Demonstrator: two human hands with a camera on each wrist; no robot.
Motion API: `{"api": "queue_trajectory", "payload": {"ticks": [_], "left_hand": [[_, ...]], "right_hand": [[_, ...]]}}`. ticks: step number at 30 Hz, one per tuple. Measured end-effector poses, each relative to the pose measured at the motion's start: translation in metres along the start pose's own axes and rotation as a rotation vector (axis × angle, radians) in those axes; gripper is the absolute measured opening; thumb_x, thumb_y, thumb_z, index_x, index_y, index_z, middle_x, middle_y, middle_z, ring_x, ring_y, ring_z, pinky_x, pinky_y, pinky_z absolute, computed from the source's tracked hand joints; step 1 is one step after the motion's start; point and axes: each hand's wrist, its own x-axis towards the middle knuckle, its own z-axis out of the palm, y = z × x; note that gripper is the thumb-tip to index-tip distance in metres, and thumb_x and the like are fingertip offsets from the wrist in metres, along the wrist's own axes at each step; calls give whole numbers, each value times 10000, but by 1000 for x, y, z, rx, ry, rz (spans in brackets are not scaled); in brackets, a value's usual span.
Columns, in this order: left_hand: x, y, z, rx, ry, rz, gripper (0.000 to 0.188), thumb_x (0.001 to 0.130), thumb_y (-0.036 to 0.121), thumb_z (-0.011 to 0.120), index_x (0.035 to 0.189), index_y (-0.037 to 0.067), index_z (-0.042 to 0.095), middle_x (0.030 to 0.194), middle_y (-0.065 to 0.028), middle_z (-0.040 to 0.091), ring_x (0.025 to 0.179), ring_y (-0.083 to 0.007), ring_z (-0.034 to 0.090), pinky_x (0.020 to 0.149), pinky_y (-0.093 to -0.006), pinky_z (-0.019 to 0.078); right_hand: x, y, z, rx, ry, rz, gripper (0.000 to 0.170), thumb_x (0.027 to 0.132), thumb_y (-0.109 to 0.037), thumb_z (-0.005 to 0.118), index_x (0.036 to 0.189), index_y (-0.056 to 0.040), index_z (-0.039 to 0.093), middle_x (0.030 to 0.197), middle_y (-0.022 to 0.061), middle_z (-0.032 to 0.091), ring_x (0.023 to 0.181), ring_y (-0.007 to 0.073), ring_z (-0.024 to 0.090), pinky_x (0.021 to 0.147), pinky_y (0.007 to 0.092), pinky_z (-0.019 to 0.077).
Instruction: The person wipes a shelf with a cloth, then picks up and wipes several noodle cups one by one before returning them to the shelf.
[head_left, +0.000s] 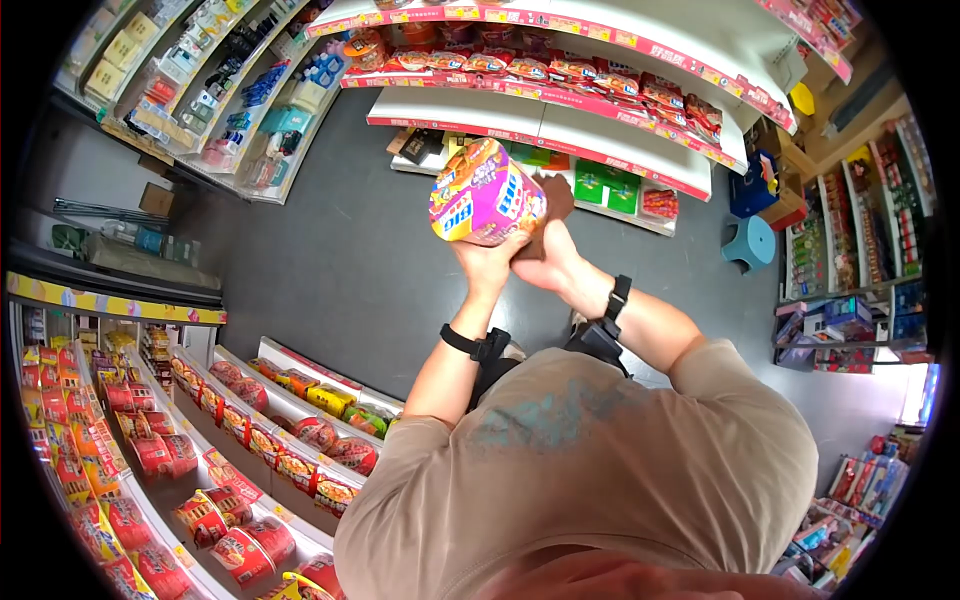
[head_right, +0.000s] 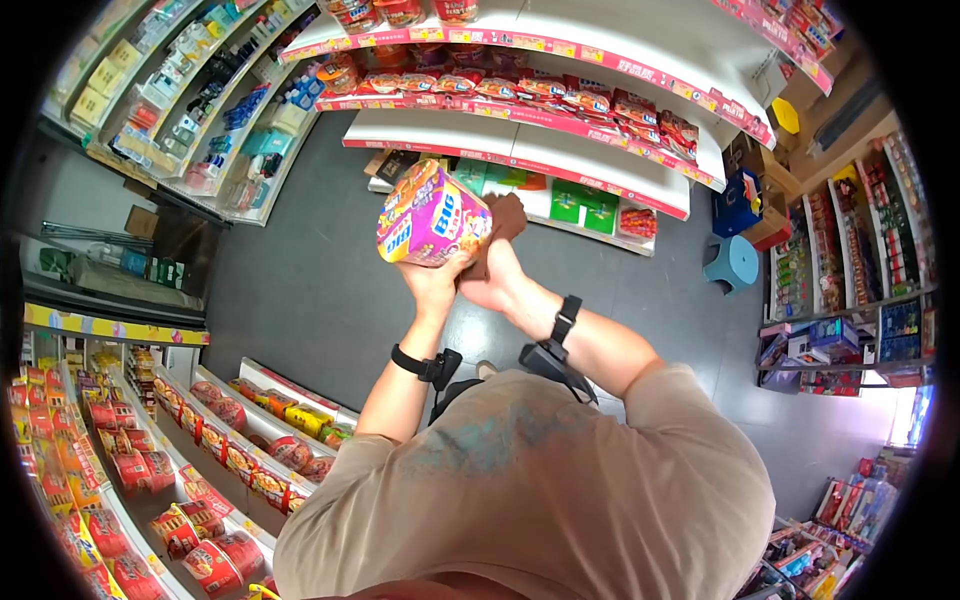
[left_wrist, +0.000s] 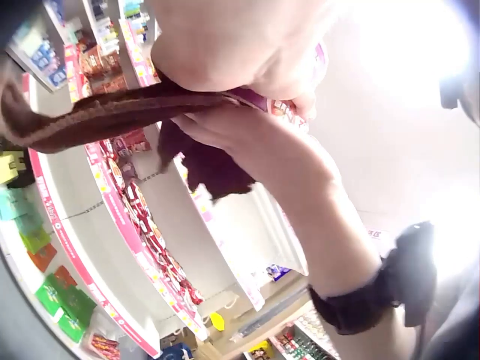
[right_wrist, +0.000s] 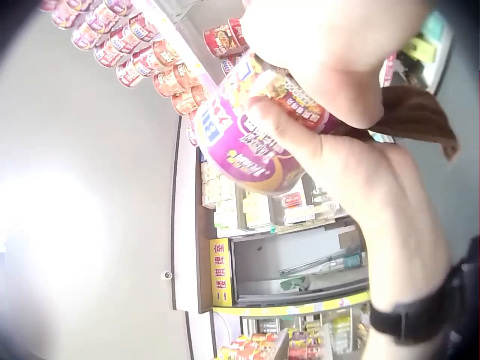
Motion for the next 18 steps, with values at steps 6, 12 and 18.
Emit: {"api": "queue_trajectory", "payload": {"ticks": [6,12,18], "left_hand": [[14,4,3,-62,25,-39,806,734,184,872,1349,-23,395,1245,-123,567,1137,-201,594,997,-367,504],[-9,23,10,-129,-82,-100,794,686,242,919,1304,-21,494,1222,-99,619,1120,-192,625,984,-358,518],[4,47,-18,-156,-390,-304,875,590,162,964,1322,10,509,1236,-81,639,1146,-180,622,1003,-371,518]], "right_hand": [[-10,-9,6,-124,-91,-265,418,1075,-357,406,1381,-88,501,1410,53,559,1289,189,525,1108,370,403],[10,-56,-6,-765,102,-342,422,1043,-311,496,1353,-26,523,1347,72,580,1225,161,556,1044,321,440],[27,-76,-9,-771,-143,-372,474,1076,-375,419,1400,-34,480,1364,76,568,1218,169,558,1073,319,419]]}}
